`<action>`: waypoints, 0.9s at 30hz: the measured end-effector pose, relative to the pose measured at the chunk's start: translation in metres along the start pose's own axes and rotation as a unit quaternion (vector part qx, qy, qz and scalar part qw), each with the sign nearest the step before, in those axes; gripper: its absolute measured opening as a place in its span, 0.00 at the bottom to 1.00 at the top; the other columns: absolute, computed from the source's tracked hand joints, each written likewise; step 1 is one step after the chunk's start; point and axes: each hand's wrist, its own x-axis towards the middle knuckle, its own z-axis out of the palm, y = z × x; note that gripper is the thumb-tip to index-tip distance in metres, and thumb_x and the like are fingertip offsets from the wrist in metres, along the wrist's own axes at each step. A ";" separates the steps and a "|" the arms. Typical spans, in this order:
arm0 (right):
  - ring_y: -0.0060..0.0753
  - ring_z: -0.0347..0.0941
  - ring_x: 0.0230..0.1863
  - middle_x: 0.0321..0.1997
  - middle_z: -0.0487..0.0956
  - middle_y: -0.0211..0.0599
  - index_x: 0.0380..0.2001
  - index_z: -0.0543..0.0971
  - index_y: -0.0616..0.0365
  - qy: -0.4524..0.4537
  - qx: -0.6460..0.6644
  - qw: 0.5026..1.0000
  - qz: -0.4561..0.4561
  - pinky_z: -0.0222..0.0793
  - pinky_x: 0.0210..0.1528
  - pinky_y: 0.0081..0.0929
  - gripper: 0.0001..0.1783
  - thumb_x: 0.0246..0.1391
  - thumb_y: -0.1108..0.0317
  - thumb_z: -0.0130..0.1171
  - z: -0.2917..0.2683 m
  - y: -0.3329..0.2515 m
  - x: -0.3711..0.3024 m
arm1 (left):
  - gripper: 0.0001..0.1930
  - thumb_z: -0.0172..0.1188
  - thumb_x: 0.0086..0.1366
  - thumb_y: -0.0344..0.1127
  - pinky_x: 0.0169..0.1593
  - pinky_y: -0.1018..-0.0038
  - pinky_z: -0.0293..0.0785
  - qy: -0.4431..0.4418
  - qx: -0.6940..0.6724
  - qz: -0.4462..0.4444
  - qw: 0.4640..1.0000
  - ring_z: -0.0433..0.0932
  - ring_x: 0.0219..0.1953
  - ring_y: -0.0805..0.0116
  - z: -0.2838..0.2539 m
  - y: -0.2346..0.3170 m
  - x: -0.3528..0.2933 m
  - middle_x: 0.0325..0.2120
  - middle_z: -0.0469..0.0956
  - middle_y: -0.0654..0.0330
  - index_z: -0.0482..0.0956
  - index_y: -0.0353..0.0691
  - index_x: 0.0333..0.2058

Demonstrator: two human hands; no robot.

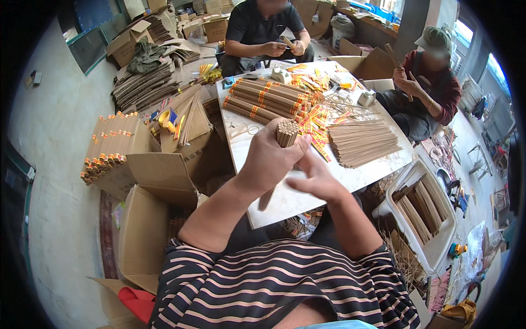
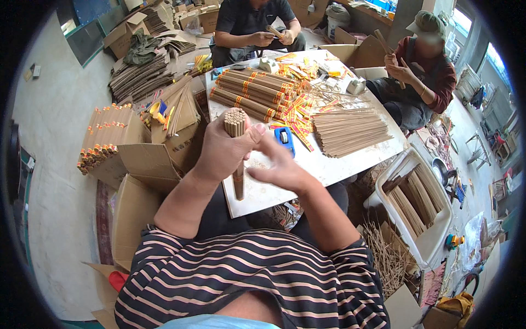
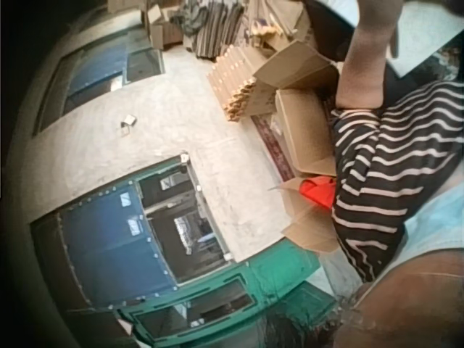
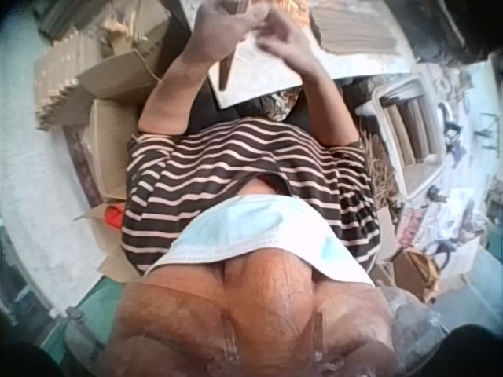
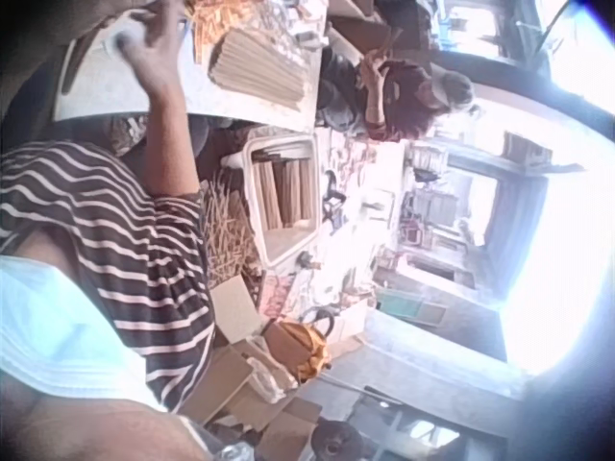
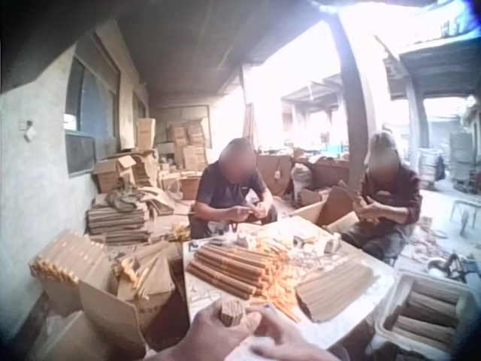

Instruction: The person gathers bundles of incense sticks, aligns them, and wraps each bundle with a decorative paper band using a tape dispenser. Completed bundles are placed into a cardboard box. The person also handles a roll of clear tape and adjusts the tape dispenser during the process.

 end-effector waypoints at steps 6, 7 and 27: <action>0.26 0.69 0.26 0.26 0.72 0.34 0.41 0.70 0.60 0.077 -0.324 0.940 -0.073 0.66 0.28 0.20 0.26 0.44 0.54 0.63 -0.013 -0.053 -0.004 | 0.10 0.59 0.55 0.33 0.34 0.78 0.69 -0.159 0.118 -0.079 0.977 0.72 0.29 0.78 0.003 -0.013 -0.012 0.25 0.76 0.60 0.73 0.32 0.33; 0.30 0.69 0.21 0.21 0.72 0.35 0.35 0.72 0.59 0.089 -0.388 0.913 -0.095 0.66 0.24 0.23 0.21 0.45 0.54 0.62 -0.008 -0.053 -0.005 | 0.11 0.59 0.55 0.32 0.35 0.76 0.70 -0.181 0.112 -0.003 0.977 0.72 0.28 0.74 0.006 -0.021 -0.015 0.25 0.76 0.58 0.73 0.32 0.34; 0.19 0.71 0.31 0.31 0.73 0.32 0.37 0.70 0.64 -0.003 0.077 0.983 0.166 0.69 0.34 0.18 0.11 0.56 0.67 0.52 -0.016 0.005 -0.052 | 0.20 0.40 0.67 0.51 0.20 0.89 0.59 -0.275 -0.193 -0.320 0.886 0.63 0.17 0.83 -0.004 -0.059 -0.062 0.22 0.68 0.66 0.66 0.38 0.38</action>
